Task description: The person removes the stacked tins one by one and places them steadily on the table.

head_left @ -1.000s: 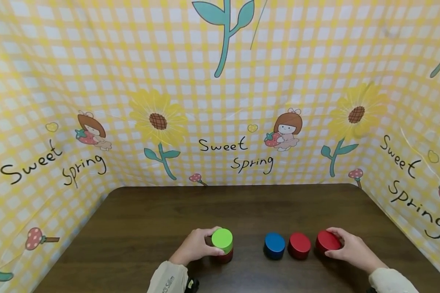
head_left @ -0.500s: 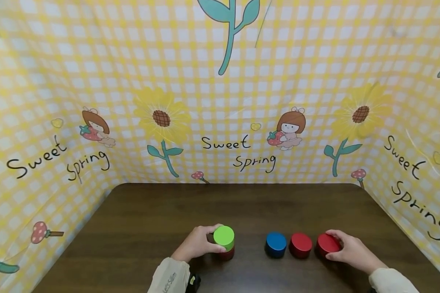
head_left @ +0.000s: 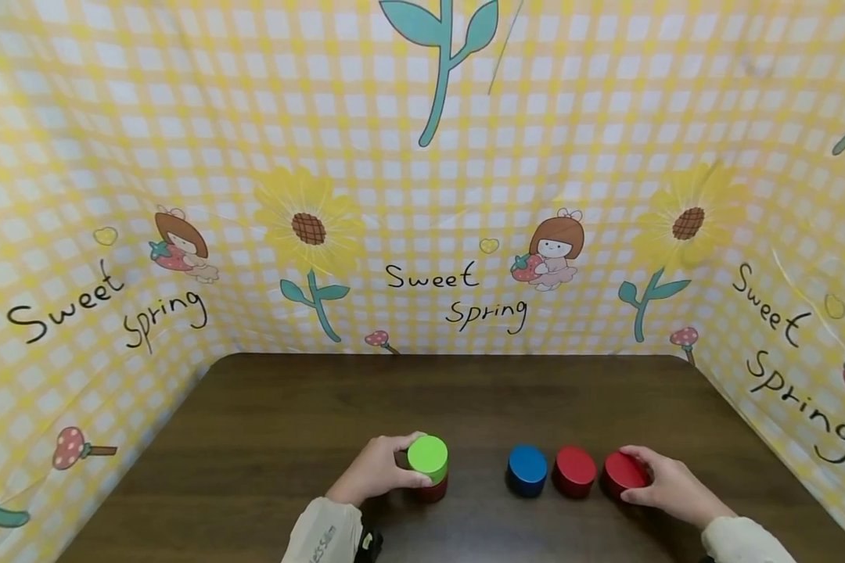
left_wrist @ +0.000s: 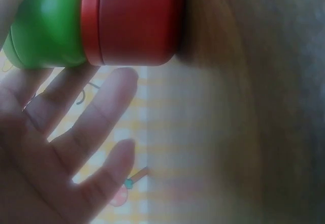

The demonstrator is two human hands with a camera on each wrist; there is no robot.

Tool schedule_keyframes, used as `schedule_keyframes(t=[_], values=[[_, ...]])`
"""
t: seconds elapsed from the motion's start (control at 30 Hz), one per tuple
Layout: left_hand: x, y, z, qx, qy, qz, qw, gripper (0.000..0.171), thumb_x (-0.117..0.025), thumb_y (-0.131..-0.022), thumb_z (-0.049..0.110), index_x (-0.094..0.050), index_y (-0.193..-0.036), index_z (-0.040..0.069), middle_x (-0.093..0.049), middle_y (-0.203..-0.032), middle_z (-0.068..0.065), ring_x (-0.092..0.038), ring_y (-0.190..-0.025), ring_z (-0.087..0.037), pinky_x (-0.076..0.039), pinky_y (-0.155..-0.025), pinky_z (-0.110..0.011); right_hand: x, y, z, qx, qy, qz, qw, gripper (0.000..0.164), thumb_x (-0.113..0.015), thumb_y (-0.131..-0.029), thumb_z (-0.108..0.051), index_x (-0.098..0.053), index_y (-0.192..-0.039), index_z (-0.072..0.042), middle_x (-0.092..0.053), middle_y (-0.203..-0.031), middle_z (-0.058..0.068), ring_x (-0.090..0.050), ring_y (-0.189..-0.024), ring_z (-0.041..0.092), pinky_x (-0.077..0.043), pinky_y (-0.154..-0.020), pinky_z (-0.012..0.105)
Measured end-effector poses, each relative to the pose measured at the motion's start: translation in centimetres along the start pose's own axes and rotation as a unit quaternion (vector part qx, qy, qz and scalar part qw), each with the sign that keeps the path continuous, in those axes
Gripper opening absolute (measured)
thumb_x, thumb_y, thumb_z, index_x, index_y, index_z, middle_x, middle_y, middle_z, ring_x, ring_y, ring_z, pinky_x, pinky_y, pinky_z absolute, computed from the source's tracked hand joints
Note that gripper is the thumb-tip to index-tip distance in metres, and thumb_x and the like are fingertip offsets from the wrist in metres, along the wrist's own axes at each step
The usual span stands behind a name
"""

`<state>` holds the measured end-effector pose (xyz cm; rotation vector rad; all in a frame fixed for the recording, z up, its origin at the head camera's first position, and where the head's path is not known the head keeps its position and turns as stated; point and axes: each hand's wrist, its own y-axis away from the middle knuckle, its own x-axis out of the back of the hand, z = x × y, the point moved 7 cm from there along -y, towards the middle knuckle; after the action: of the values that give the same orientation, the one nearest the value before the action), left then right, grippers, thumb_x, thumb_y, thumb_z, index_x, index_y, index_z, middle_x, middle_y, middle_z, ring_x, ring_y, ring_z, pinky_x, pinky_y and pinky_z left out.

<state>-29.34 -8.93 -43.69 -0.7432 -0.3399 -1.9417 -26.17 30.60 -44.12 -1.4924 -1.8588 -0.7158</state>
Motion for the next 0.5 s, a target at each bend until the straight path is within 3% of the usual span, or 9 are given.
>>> schedule_keyframes(t=[0.5], values=[[0.03,-0.03,0.08,0.003,-0.011,-0.007,0.9999,0.071,-0.082,-0.075,0.03,-0.055,-0.133,-0.001,-0.062,-0.123,-0.017,-0.059,-0.111,-0.033,-0.048,-0.087,-0.049,-0.23,-0.19,0.5,-0.017,0.008,0.0,1.0,0.069,-0.082,-0.074,-0.02,-0.05,-0.126,0.011,-0.064,-0.098,0.01,-0.056,-0.081,0.019,-0.046,-0.064,0.03]])
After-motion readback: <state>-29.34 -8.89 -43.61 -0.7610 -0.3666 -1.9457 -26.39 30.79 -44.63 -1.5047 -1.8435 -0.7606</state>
